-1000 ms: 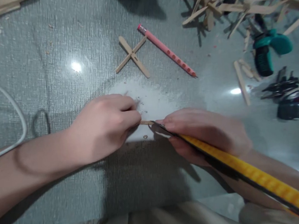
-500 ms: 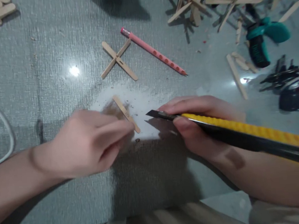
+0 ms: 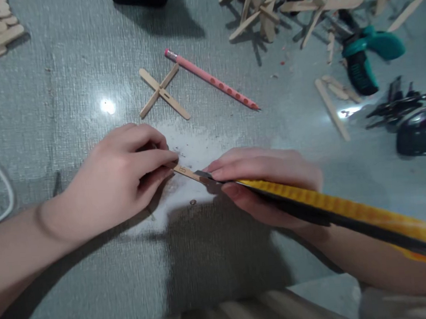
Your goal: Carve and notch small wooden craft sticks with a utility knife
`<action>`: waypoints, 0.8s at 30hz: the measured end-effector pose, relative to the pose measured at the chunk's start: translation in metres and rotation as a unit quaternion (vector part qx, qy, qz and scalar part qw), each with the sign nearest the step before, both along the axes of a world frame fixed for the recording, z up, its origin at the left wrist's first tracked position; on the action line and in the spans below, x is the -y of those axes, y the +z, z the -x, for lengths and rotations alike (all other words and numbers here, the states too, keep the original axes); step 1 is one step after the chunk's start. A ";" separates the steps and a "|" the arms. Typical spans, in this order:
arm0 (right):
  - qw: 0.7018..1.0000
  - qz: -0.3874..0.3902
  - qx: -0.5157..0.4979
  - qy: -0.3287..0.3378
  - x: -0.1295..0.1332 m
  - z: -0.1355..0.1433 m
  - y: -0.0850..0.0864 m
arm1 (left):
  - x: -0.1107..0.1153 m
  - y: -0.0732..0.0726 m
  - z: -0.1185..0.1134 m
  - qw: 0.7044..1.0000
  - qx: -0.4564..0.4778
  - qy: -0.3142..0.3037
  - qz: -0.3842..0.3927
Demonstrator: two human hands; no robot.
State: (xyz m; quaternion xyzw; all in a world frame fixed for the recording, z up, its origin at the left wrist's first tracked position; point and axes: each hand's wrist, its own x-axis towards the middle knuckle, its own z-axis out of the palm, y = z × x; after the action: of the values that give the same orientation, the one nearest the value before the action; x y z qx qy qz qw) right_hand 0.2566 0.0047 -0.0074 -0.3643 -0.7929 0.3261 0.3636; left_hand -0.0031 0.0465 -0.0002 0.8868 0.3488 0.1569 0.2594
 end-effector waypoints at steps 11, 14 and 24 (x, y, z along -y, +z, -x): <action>1.000 0.007 0.023 0.017 -0.002 0.002 0.001 | -0.001 0.001 -0.004 0.999 0.007 0.027 0.038; 0.999 0.016 0.034 0.025 -0.002 0.003 0.001 | -0.002 0.003 -0.005 0.999 0.016 0.016 0.042; 0.998 0.012 0.045 0.043 -0.007 0.007 0.001 | -0.006 0.000 -0.004 0.998 0.024 0.017 0.057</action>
State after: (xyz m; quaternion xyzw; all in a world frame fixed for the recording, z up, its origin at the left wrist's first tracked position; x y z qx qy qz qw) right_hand 0.2492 0.0115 -0.0066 -0.3485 -0.8196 0.3337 0.3088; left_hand 0.0006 0.0520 0.0003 0.8607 0.3656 0.1620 0.3150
